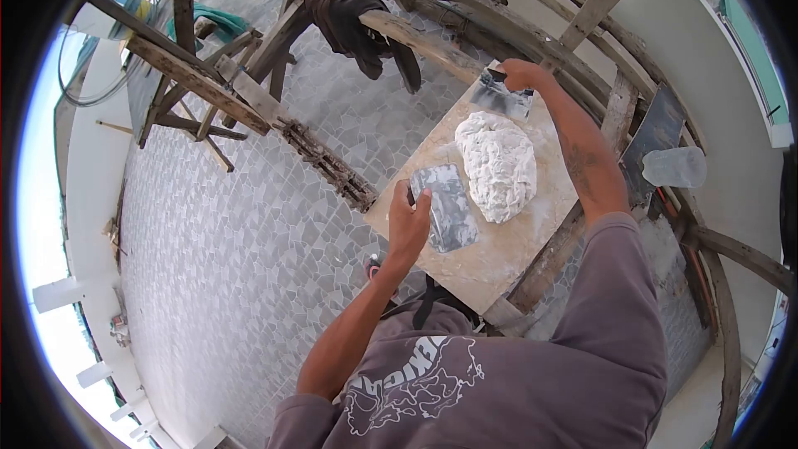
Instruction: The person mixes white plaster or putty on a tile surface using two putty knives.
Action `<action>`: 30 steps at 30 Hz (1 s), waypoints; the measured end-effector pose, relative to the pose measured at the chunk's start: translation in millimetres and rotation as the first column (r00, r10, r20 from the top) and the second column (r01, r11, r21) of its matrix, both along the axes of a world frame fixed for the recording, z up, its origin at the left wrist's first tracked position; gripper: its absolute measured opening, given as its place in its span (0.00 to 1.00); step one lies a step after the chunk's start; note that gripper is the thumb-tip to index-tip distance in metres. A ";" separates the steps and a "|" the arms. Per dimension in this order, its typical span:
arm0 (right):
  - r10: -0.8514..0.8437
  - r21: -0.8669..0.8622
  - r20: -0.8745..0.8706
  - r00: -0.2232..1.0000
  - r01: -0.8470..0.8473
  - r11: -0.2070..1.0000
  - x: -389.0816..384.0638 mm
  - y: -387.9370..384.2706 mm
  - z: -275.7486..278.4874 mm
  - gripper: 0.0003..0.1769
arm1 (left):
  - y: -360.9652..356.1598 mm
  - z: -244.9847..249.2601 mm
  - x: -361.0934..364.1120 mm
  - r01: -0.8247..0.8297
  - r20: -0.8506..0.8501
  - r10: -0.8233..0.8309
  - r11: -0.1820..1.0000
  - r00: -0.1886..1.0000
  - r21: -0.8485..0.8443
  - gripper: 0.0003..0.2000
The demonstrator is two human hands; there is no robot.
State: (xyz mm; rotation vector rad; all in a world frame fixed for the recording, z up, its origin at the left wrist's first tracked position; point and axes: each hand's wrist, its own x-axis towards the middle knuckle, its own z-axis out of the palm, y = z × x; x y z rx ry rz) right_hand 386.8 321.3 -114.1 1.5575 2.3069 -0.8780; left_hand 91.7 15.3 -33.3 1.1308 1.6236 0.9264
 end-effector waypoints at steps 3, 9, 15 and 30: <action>0.195 -0.021 -0.044 0.980 -0.196 0.980 -47.0 -3.3 -15.7 0.23 | -4.0 5.0 -9.5 -0.038 0.020 0.037 0.999 0.999 0.033 0.12; 0.530 -0.095 -0.085 0.844 -0.537 0.838 -99.6 -34.3 10.4 0.17 | -1.7 3.3 -19.9 -0.028 0.054 0.027 1.000 0.998 0.009 0.13; 0.555 -0.052 0.065 0.829 -0.552 0.832 -92.0 -116.9 80.5 0.23 | 0.1 1.0 -18.2 -0.018 0.200 0.017 1.000 0.980 0.003 0.14; -0.136 0.250 -0.166 0.977 0.175 0.952 10.7 -209.4 125.4 0.18 | 4.8 0.8 -26.1 -0.009 0.261 0.018 0.999 0.965 -0.035 0.12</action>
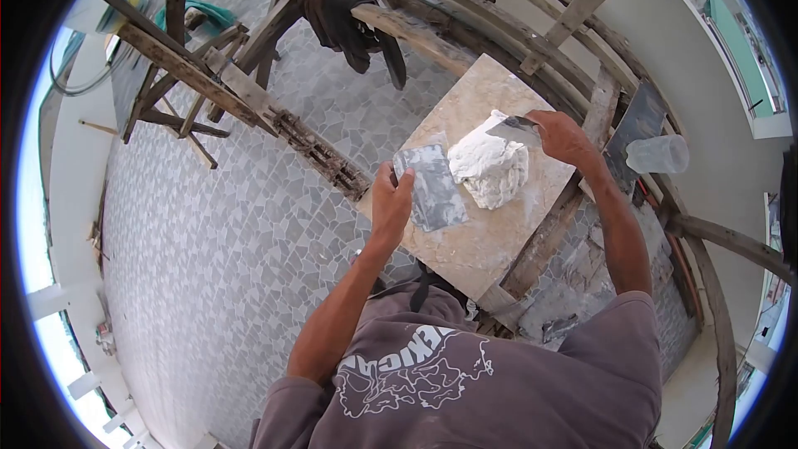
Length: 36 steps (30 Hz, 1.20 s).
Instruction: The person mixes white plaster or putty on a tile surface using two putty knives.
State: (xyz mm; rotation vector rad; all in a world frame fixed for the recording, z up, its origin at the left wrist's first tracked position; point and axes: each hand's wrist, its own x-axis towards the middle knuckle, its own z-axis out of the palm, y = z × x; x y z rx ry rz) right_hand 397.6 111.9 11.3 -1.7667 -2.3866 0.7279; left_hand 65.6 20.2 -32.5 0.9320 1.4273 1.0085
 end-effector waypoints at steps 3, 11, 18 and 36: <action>-0.120 0.015 -0.048 0.992 0.121 0.993 53.0 61.4 -52.4 0.22 | -3.7 6.8 0.8 -0.006 -0.040 0.006 1.000 0.999 0.003 0.12; -0.036 -0.196 0.032 0.999 0.041 0.980 81.7 141.0 -132.8 0.27 | -14.9 7.8 -10.9 -0.040 -0.096 0.040 0.999 0.995 0.002 0.12; 0.202 -0.328 -0.098 0.974 -0.223 0.918 19.1 118.8 -93.7 0.23 | -15.5 3.6 -9.3 -0.051 -0.032 0.052 0.998 0.998 0.042 0.13; -0.026 0.408 0.164 0.986 -0.044 0.912 -96.1 -143.3 -67.7 0.17 | 4.2 -3.4 -3.6 0.089 -0.114 -0.078 0.991 0.990 0.098 0.13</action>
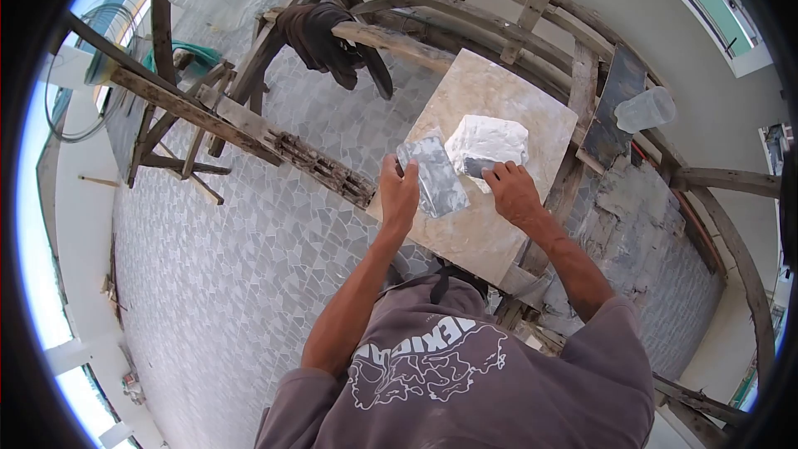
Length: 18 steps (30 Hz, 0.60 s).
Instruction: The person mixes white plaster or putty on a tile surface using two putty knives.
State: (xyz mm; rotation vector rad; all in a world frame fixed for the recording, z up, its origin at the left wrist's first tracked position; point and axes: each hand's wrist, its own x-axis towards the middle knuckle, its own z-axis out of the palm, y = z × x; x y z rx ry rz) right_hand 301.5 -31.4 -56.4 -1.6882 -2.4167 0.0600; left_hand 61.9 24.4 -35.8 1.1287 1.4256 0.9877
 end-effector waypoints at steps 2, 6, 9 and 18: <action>-0.132 -0.004 -0.163 0.978 0.133 0.991 0.5 -6.1 7.1 0.16 | 5.6 -4.6 2.1 0.044 -0.051 -0.041 0.998 0.998 0.041 0.13; -0.535 -0.257 -0.504 0.678 0.473 0.843 2.6 -15.6 41.8 0.15 | 13.3 -6.1 12.3 0.127 -0.035 -0.129 0.991 0.991 -0.048 0.13; -0.623 -0.394 -0.680 0.387 0.524 0.755 1.9 -28.8 64.9 0.14 | 15.1 1.0 22.0 0.182 0.252 -0.132 0.965 0.959 -0.189 0.13; -0.373 0.055 -0.736 0.566 0.598 0.799 -25.9 -62.0 79.1 0.13 | 13.8 11.7 54.7 0.447 0.543 -0.140 0.749 0.828 -0.488 0.14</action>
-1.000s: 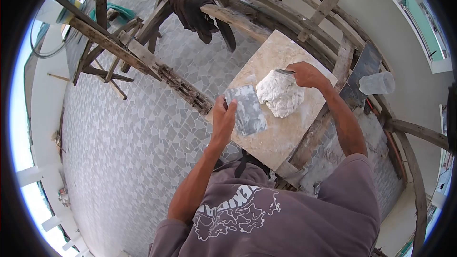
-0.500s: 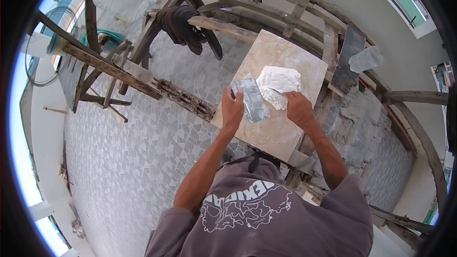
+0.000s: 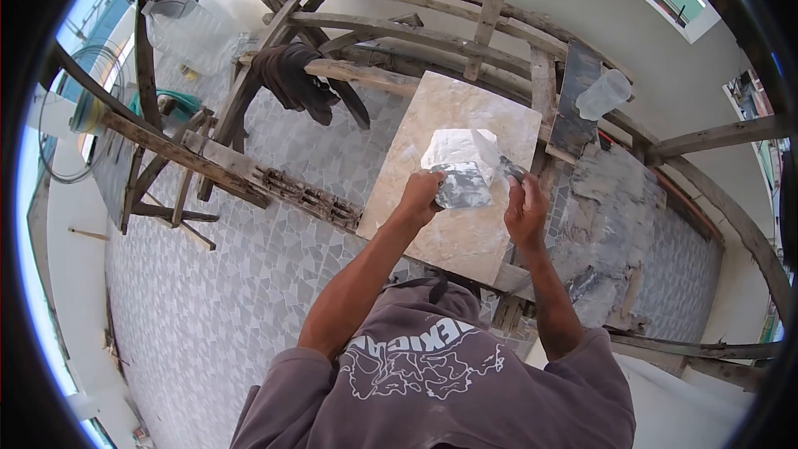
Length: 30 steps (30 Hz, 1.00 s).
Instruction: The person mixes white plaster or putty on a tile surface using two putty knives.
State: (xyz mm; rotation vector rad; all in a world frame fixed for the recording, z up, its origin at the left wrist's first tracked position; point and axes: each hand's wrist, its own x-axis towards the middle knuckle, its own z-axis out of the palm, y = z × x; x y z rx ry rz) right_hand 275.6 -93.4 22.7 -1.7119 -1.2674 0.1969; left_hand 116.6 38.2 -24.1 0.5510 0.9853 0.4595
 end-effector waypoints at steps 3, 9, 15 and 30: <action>0.194 0.246 0.063 0.979 -0.204 0.948 -3.6 1.8 7.4 0.16 | 0.6 1.6 9.3 0.003 0.046 -0.002 0.999 0.999 -0.040 0.14; 0.399 0.134 0.257 0.880 -0.442 0.887 9.6 -14.2 8.9 0.32 | 6.7 25.0 13.5 0.024 0.166 -0.035 0.998 0.986 0.066 0.14; 0.426 0.039 0.322 0.846 -0.461 0.886 23.1 -25.2 5.3 0.37 | 4.9 34.3 14.2 0.063 0.155 -0.088 0.985 0.984 0.162 0.13; 0.276 -0.078 0.422 0.863 -0.268 0.960 54.2 -25.6 -44.4 0.34 | 27.3 36.6 -10.3 -0.004 0.104 -0.020 0.973 0.994 0.230 0.14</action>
